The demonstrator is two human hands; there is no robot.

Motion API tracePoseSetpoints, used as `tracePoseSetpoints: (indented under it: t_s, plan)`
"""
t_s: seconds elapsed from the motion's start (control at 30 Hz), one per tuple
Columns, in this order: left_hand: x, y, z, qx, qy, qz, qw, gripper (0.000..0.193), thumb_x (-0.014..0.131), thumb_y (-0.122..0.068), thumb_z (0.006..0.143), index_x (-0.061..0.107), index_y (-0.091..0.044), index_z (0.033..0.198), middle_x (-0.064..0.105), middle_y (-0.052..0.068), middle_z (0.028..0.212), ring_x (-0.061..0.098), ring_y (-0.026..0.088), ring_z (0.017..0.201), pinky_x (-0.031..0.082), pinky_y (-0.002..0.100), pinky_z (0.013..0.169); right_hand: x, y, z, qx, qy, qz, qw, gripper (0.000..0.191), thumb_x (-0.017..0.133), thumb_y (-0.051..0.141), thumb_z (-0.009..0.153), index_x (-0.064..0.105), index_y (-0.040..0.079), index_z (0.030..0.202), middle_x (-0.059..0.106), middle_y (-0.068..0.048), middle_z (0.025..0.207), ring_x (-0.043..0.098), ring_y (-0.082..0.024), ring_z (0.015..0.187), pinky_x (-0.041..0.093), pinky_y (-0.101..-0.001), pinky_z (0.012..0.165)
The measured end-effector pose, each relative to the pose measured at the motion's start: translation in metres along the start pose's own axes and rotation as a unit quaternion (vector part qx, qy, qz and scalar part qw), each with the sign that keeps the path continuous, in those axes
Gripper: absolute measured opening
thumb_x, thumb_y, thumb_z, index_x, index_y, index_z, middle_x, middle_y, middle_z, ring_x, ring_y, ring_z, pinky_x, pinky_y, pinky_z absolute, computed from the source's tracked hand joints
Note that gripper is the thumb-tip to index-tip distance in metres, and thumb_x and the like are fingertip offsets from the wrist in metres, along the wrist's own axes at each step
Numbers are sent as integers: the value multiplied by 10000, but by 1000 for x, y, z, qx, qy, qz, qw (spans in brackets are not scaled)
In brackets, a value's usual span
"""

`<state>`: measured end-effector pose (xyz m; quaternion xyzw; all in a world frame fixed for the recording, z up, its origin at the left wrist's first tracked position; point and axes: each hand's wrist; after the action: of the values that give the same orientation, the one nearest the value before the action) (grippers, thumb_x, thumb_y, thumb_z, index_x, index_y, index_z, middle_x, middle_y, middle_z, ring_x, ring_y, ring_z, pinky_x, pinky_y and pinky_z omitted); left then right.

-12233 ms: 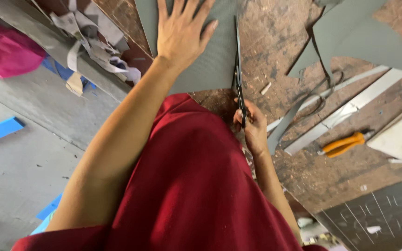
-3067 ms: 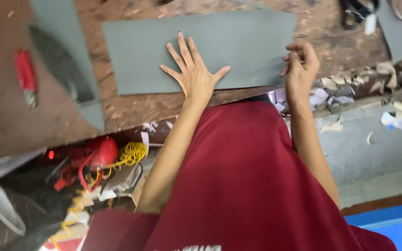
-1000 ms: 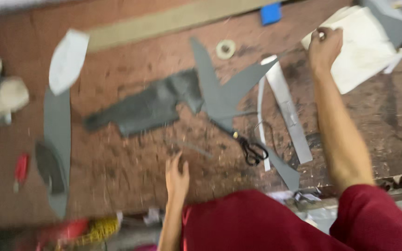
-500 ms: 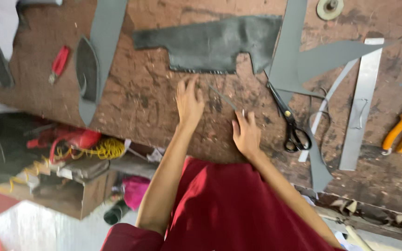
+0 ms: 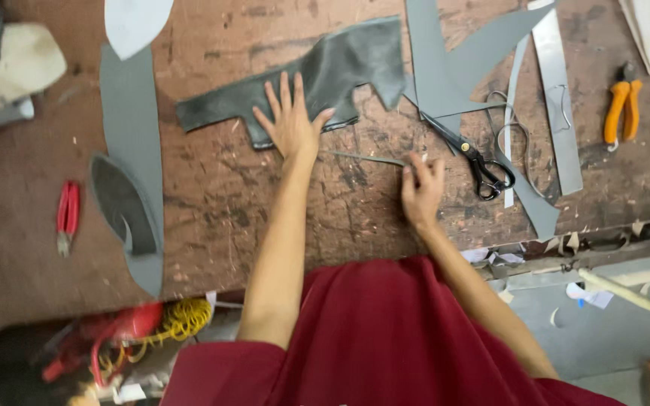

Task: The person cuts gray leather/vinyl pieces along their edges with scissors on a wooden workbench, setting cut pieces and scraps aside. They then gather the cut pieces, unroll a roll of gray material across the bench, and peel the white paper backing from a small piece of the material.

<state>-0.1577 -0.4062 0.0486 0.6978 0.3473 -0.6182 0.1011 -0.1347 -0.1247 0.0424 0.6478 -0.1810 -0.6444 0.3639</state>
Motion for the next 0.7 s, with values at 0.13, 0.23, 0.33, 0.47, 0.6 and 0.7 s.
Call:
tracePoseSetpoints:
  t_s: [0.13, 0.23, 0.33, 0.47, 0.6, 0.7]
  plan:
    - [-1, 22, 7, 23, -69, -31, 997, 551, 590, -528, 971, 590, -234, 1437, 452, -12, 1598, 297, 262, 1523, 149, 702, 1219, -13, -6, 60, -113, -94, -177, 973, 585, 714, 136, 1004, 500, 55, 1543, 358, -352, 1569, 417, -542, 1424, 437, -553, 1159]
    - [-29, 37, 5, 9, -80, -107, 991, 432, 525, -489, 1049, 711, -153, 1245, 653, 53, 1397, 535, 251, 1376, 234, 687, 1208, -30, -8, 116, 94, -17, -199, 975, 943, 805, 441, 987, 283, -37, 1610, 126, -412, 1625, 300, -534, 1457, 366, -693, 1084]
    - [-87, 72, -15, -34, -115, -267, 956, 518, 531, -497, 1056, 700, -38, 1229, 732, 171, 1204, 686, 310, 1163, 444, 548, 1060, -31, 0, 150, 224, 34, -271, 936, 1101, 852, 633, 894, 319, -103, 1515, 166, -362, 1590, 267, -520, 1474, 344, -768, 1009]
    - [-170, 162, -75, -95, -162, -266, 945, 527, 562, -462, 1054, 690, 22, 1219, 748, 251, 1084, 745, 367, 1001, 542, 453, 881, -23, 24, 165, 253, 18, -257, 933, 994, 893, 559, 808, 438, -102, 1394, 351, -335, 1503, 368, -494, 1397, 381, -717, 1000]
    - [-214, 267, -159, -181, -93, -128, 971, 486, 577, -461, 1076, 696, -21, 1245, 714, 259, 1046, 692, 419, 977, 513, 504, 832, -12, 17, 169, 269, 44, -133, 953, 661, 873, 413, 842, 664, -44, 1271, 662, -266, 1326, 639, -388, 1242, 503, -474, 1102]
    - [-222, 343, -228, -127, -99, -68, 985, 456, 682, -396, 1127, 688, 36, 1272, 716, 265, 1090, 706, 418, 1040, 535, 475, 908, -3, -17, 170, 271, -44, -49, 960, 599, 852, 254, 758, 623, -55, 1217, 692, -230, 1173, 669, -350, 1106, 508, -433, 967]
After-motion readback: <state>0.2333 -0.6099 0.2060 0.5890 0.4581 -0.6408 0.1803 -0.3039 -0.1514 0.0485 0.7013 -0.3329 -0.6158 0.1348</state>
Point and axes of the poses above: each hand's wrist, its own z-axis towards the middle knuckle, its own x-axis out of the palm, y = z × x
